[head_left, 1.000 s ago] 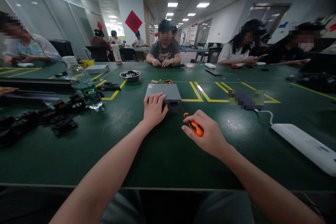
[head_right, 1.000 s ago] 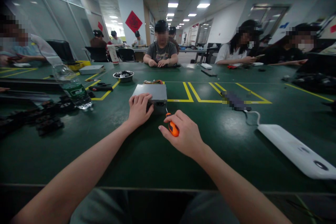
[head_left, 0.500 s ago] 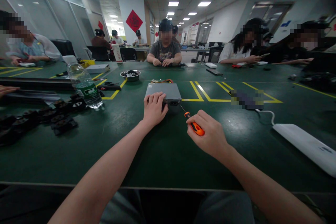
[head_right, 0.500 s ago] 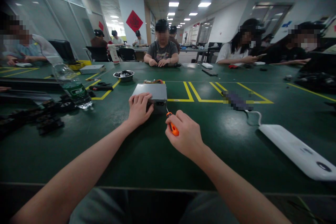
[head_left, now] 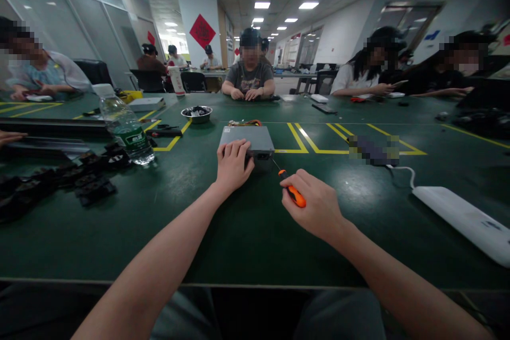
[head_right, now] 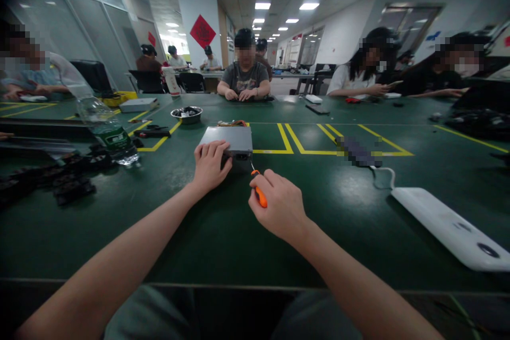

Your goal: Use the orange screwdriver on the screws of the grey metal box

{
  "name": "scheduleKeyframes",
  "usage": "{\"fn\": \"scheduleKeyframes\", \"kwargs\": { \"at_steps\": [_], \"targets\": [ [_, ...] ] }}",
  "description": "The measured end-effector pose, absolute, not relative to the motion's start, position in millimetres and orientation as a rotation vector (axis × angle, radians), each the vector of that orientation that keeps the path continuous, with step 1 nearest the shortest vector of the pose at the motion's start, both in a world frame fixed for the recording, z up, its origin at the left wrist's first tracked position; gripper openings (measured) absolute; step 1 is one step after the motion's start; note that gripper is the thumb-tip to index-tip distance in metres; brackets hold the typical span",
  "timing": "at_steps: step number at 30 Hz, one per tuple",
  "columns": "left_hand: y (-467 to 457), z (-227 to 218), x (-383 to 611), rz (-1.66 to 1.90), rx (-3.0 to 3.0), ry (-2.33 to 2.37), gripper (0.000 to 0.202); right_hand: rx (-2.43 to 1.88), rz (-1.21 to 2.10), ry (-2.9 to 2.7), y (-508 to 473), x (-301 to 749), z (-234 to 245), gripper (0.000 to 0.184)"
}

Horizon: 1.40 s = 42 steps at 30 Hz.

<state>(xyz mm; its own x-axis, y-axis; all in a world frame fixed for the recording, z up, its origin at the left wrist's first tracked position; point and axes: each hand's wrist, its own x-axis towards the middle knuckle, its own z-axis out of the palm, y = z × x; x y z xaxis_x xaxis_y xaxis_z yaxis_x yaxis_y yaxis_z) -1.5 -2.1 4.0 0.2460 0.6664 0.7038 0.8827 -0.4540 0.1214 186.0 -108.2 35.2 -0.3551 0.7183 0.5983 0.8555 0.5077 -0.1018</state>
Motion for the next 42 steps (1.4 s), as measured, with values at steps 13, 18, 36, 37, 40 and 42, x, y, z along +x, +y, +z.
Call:
{"fn": "scheduleKeyframes", "kwargs": {
  "at_steps": [13,18,36,37,40,42],
  "targets": [
    [-3.1,5.0,-1.5,-1.022,-2.23,-1.44,0.037,-1.381,-0.215,-2.104,-107.5,183.7,33.1,0.023],
    [-3.4,4.9,-1.1,-1.03,-2.221,-1.43,0.035,-1.293,-0.306,-2.27,-108.4,180.3,34.9,0.013],
    [-3.2,5.3,0.2,-1.042,-2.203,-1.44,0.034,-1.232,-0.281,-2.229,-106.6,181.9,32.7,0.014],
    [-3.1,5.0,0.4,-1.049,-2.204,-1.443,0.034,-1.218,-0.285,-2.235,-106.6,181.8,32.7,0.015],
    [-2.6,4.1,0.8,-1.062,-2.192,-1.45,0.034,-1.192,-0.315,-2.266,-105.9,181.4,31.3,0.022],
    [-2.1,3.6,0.8,-1.06,-2.186,-1.446,0.034,-1.185,-0.377,-2.27,-104.9,181.4,29.9,0.024]
  ]
}}
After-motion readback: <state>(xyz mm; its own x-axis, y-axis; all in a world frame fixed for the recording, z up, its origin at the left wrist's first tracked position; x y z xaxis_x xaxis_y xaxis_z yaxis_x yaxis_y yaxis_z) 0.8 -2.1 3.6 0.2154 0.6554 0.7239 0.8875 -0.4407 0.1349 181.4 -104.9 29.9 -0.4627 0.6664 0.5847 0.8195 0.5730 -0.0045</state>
